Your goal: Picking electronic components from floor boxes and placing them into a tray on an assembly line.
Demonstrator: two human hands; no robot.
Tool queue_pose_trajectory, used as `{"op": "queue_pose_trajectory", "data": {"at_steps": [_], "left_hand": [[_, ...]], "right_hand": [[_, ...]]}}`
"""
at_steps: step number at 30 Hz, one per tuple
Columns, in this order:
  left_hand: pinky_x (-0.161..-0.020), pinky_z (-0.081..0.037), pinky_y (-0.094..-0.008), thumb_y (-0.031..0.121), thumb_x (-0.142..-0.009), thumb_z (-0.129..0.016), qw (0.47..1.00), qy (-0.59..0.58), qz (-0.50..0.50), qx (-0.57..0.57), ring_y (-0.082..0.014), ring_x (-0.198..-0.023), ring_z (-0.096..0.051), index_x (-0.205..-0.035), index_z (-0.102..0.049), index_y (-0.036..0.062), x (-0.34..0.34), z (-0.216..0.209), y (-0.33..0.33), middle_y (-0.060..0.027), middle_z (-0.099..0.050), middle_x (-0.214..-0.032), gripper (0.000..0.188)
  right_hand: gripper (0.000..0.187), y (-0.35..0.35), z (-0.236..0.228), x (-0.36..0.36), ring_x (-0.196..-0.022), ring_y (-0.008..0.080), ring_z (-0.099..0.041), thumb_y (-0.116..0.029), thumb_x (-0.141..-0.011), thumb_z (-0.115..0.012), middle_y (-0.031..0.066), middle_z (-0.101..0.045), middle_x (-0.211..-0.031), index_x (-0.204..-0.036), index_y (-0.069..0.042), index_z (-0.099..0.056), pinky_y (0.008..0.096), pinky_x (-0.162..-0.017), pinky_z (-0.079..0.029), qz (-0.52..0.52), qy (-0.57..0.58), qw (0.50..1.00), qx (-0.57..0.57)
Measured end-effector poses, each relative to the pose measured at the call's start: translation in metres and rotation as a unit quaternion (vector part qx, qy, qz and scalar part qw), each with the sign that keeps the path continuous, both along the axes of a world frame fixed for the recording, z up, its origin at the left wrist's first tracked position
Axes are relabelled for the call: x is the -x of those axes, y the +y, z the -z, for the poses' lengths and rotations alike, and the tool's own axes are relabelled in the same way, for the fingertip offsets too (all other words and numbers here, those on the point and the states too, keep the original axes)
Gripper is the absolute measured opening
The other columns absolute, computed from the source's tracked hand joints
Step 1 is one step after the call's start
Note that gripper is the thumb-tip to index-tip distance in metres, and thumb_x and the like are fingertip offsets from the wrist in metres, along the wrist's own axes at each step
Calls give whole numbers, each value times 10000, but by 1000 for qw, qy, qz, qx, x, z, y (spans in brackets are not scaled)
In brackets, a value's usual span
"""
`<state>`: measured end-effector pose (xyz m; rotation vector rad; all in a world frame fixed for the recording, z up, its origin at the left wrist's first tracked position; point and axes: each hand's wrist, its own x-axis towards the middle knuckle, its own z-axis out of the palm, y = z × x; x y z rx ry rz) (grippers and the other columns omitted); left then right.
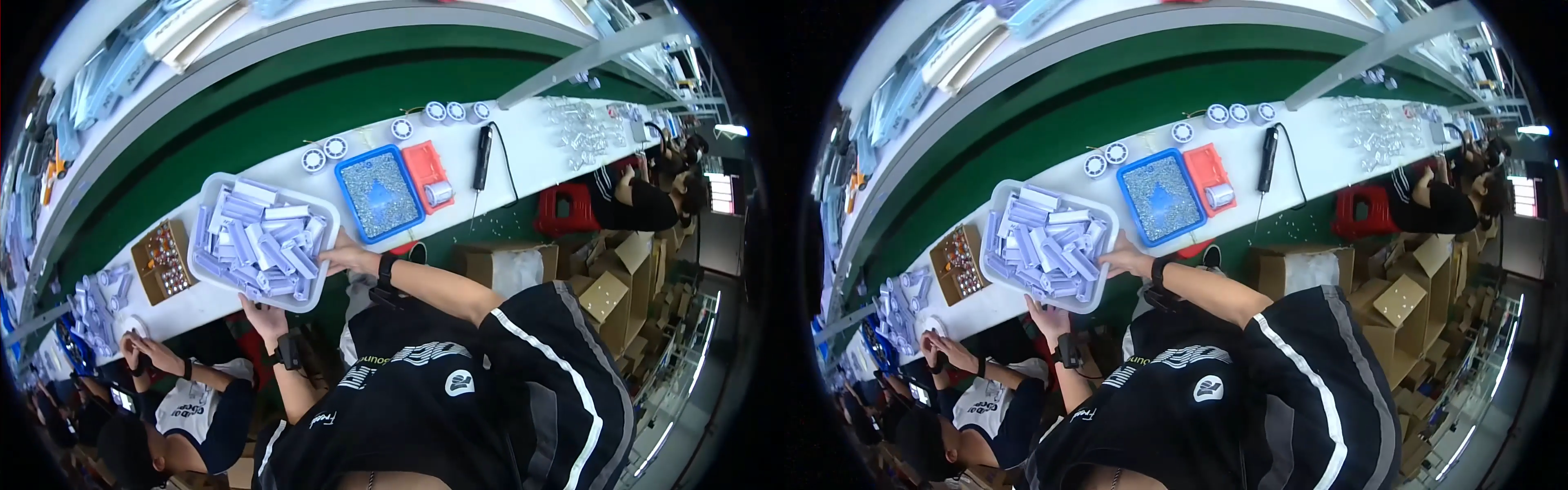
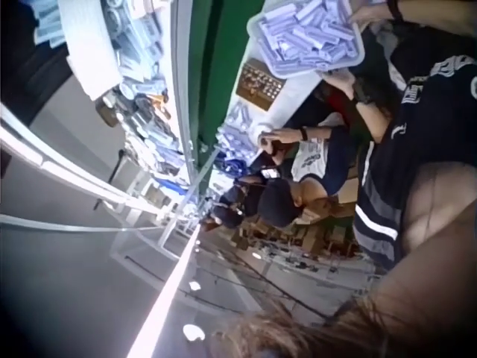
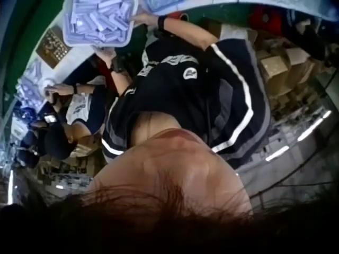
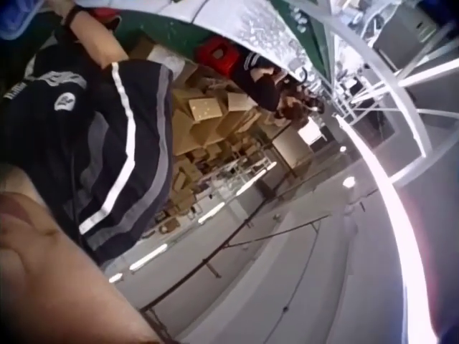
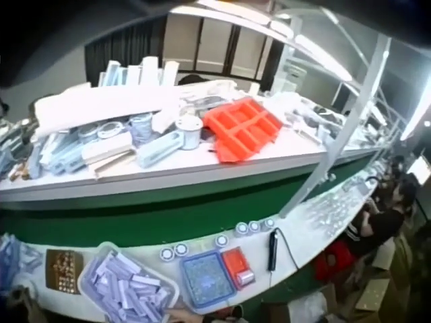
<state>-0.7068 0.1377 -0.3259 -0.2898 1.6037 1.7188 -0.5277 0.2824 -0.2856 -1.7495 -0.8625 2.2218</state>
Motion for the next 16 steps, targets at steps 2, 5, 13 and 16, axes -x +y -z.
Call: {"op": "queue_pose_trajectory", "data": {"at_steps": [2,5,13,16], "left_hand": [[-984,-397,-451,131,-922,-601,985,-150,16,-88,-285,-1193,-441,-1432,-219,80,-3,-5,9,-124,-391,-1364,639],[-968,-414,-475,179,-936,-587,991,-111,70,-36,-281,-1186,-451,-1412,-247,72,-31,-56,31,-123,-424,-1340,595],[-942,-412,-529,304,-950,-561,931,-99,306,-170,-296,-1220,-452,-1353,-317,113,-123,-144,56,-136,-389,-1387,509],[-958,-391,-561,305,-950,-560,876,-126,417,-208,-303,-1226,-452,-1356,-314,139,-147,-138,78,-143,-378,-1404,503]], "right_hand": [[656,6,-8,-14,-909,280,-658,-73,-768,-663,191,-551,-1136,-1338,-37,-342,380,-632,-607,13,12,999,-47],[645,37,-41,-38,-841,246,-673,-66,-765,-654,178,-592,-1075,-1337,-40,-358,344,-600,-608,-25,38,996,-71],[483,69,-186,-222,-816,192,-680,-45,-823,-580,148,-636,-998,-1267,32,-407,264,-569,-599,10,57,990,-127],[504,72,-236,-287,-867,213,-682,-51,-828,-584,147,-639,-1040,-1295,8,-402,271,-579,-600,53,7,988,-144]]}}
